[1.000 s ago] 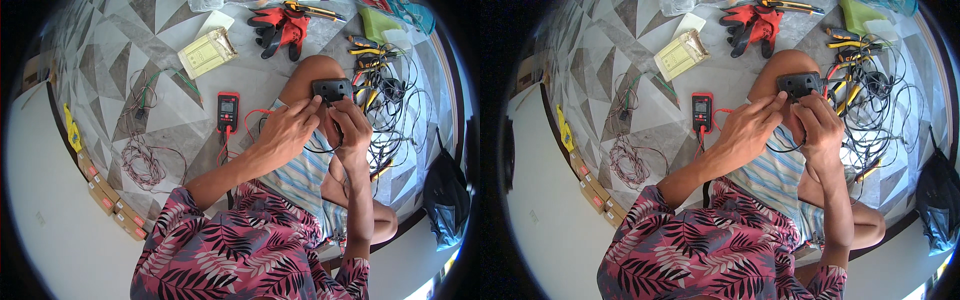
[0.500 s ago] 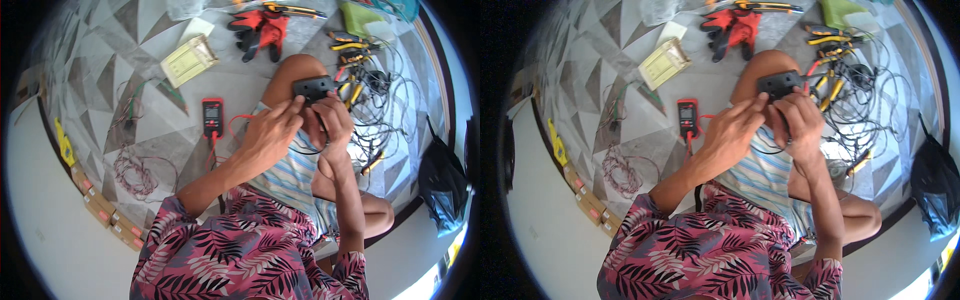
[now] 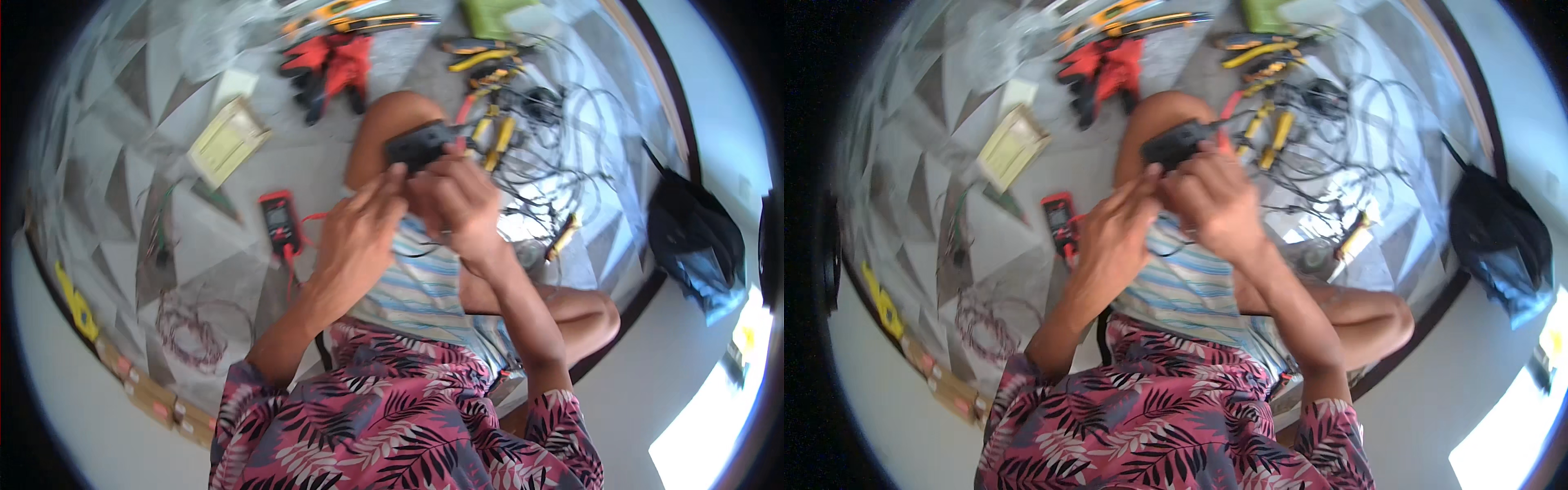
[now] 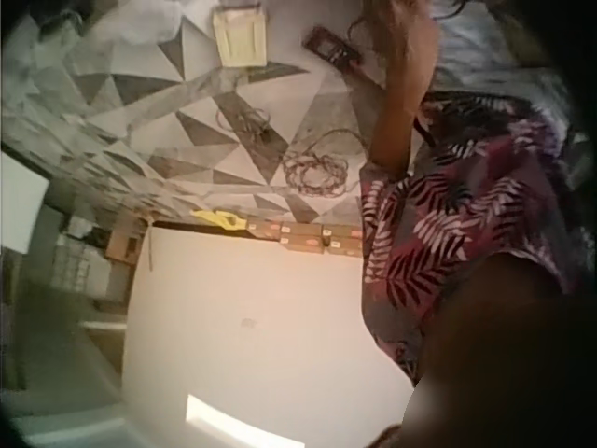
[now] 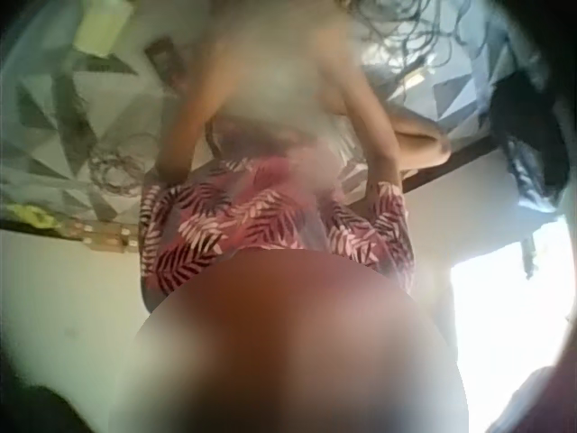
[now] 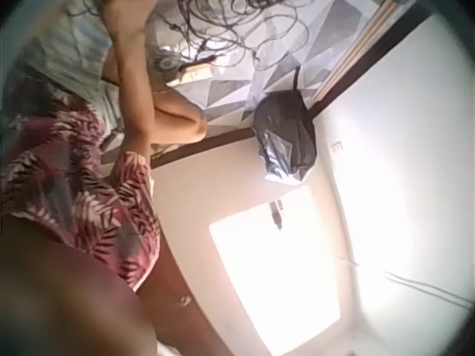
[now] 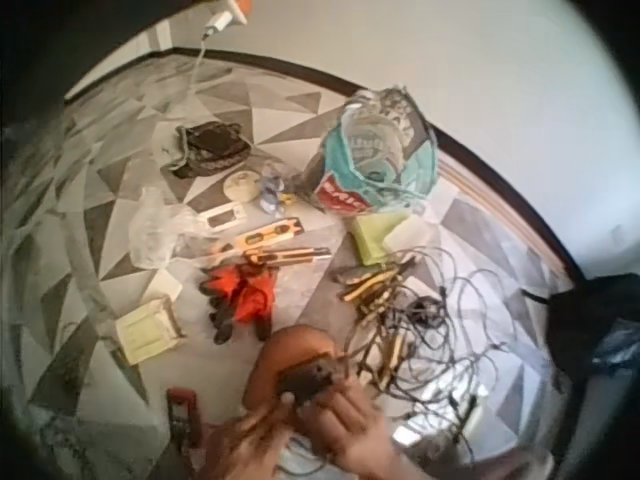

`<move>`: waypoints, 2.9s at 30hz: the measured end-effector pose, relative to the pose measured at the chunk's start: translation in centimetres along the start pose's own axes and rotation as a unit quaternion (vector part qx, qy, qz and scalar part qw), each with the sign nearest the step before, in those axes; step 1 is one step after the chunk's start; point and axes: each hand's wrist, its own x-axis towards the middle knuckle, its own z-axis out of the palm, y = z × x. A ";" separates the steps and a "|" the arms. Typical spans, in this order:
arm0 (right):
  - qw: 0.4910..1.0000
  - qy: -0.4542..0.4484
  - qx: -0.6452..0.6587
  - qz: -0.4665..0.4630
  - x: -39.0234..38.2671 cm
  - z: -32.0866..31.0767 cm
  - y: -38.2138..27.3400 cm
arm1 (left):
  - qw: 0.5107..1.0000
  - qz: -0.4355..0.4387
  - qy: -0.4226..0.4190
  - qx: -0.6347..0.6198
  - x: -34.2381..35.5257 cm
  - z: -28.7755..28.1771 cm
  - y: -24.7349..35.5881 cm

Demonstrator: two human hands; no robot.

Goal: The user is using a multimeter and various wires to test or connect a three-prong electrical outlet socket on the floor.

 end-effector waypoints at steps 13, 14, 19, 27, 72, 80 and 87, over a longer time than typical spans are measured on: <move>0.993 -0.008 -0.110 -0.043 -0.4 0.4 0.0 | 0.999 -0.033 -0.038 0.005 -0.2 -0.9 0.8; 0.993 -0.010 -0.104 -0.049 -0.3 0.3 0.0 | 0.999 -0.036 -0.036 0.007 -0.3 -1.0 0.8; 0.993 -0.003 -0.104 -0.050 -0.5 0.6 0.2 | 0.999 -0.042 -0.031 0.007 -0.1 -0.7 0.6; 0.997 -0.010 -0.049 -0.063 -0.9 1.5 0.6 | 0.999 -0.027 -0.035 0.019 -0.5 -1.2 -0.1; 0.999 0.003 0.035 -0.001 -0.5 1.0 0.2 | 0.999 -0.012 -0.019 0.038 -0.3 -0.4 0.2; 0.998 0.054 0.002 0.033 -0.3 -0.7 0.4 | 0.998 -0.011 -0.029 0.052 -0.4 -0.5 0.3; 0.997 0.040 -0.004 0.062 -0.5 -0.7 0.3 | 0.998 -0.009 -0.039 0.056 -0.4 -0.4 0.3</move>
